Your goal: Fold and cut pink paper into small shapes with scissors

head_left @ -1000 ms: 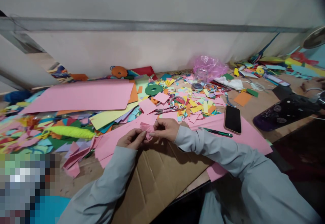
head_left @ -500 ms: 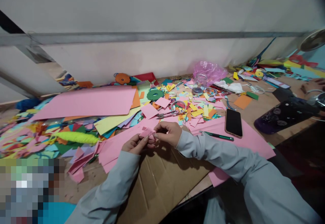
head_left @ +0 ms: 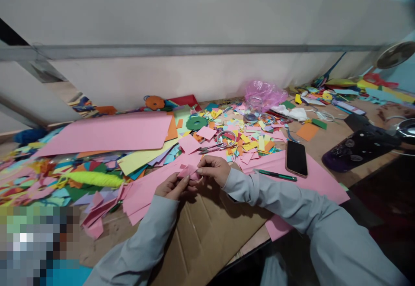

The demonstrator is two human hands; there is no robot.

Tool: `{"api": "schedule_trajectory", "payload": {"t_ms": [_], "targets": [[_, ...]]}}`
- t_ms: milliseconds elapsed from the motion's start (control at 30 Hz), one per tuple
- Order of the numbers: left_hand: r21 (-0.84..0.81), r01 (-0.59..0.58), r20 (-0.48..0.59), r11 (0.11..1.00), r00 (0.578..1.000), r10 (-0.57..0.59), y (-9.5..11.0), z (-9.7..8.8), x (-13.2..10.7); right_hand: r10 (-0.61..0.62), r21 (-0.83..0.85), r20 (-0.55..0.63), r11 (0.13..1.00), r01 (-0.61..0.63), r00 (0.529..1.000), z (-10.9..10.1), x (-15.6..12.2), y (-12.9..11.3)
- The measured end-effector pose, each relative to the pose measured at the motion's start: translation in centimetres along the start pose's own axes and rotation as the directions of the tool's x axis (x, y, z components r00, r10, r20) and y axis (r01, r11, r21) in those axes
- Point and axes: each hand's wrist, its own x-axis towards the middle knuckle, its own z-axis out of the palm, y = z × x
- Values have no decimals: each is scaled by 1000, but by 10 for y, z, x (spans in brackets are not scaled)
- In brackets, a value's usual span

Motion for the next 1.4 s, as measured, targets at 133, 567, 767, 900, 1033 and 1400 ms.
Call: {"api": "schedule_trajectory", "payload": {"t_ms": [133, 567, 767, 900, 1033, 1400], "targets": [[18, -94, -29, 995, 995, 95, -3, -1, -1, -23, -119, 36, 992, 28, 999, -4, 0, -7], [137, -138, 3, 981, 990, 139, 1, -1, -5, 52, -169, 96, 985, -36, 994, -5, -2, -10], [236, -230, 86, 944, 973, 216, -9, -5, 0, 16, -243, 104, 970, 9, 994, -7, -3, -8], [206, -199, 93, 958, 979, 183, -7, -1, -1, 52, -171, 50, 984, -42, 997, -4, -3, -7], [170, -138, 80, 976, 989, 126, -1, 1, -4, 80, -122, 68, 990, -71, 994, -2, -4, -7], [28, 13, 56, 1000, 998, -14, 7, -6, 1, -348, -396, 330, 793, 463, 878, -8, -7, -24]]}}
